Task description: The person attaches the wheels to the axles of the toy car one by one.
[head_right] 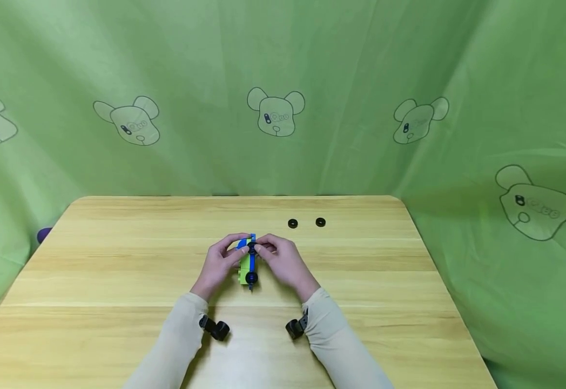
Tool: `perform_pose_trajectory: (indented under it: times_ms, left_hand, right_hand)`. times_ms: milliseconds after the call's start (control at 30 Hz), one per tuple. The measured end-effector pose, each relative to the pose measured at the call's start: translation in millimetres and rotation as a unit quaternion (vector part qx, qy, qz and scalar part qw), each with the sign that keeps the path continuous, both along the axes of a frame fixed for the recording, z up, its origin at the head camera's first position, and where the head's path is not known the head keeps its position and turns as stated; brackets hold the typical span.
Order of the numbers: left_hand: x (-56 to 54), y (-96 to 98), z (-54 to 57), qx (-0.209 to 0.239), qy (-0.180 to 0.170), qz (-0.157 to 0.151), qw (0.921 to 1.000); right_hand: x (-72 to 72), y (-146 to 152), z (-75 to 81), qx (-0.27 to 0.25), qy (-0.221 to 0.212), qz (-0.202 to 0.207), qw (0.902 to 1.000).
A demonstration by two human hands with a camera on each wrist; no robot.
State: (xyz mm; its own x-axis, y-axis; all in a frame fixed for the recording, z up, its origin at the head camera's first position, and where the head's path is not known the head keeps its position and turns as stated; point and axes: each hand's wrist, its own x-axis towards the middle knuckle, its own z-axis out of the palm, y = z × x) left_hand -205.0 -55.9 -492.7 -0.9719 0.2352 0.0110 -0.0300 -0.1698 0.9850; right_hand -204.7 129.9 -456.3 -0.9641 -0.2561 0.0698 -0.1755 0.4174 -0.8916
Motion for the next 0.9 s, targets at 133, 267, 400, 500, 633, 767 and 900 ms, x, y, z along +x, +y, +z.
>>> perform_pose_trajectory:
  times_ms: [133,267,400,500,633,767,900]
  left_hand:
    - [0.4,0.5,-1.0,-0.001,0.009,0.002,1.0]
    - [0.8,-0.1,-1.7,-0.005,0.017,0.003,0.9998]
    - [0.2,-0.4,-1.6,0.0,0.02,0.002,0.9998]
    - [-0.9,0.1,-1.4,0.006,0.023,0.001,0.9997]
    - [-1.8,1.0,-0.5,0.014,0.026,-0.003,0.9996]
    - [-1.6,1.4,-0.2,0.014,0.028,-0.004,0.9995]
    - [-0.6,0.9,-1.5,0.007,0.023,-0.004,0.9997]
  right_hand:
    - [-0.2,0.6,0.3,-0.034,-0.025,0.007,0.9991]
    - [0.1,0.0,0.9,-0.062,-0.046,0.013,0.9969]
    - [0.2,-1.4,3.6,-0.07,-0.049,0.014,0.9963]
    - [-0.8,-1.4,5.4,-0.069,-0.048,0.016,0.9963]
    - [-2.3,-0.1,6.4,-0.074,-0.046,0.021,0.996]
    - [-3.2,1.0,5.1,-0.079,-0.042,0.026,0.9956]
    - [-3.3,1.7,2.7,-0.08,-0.044,0.029,0.9954]
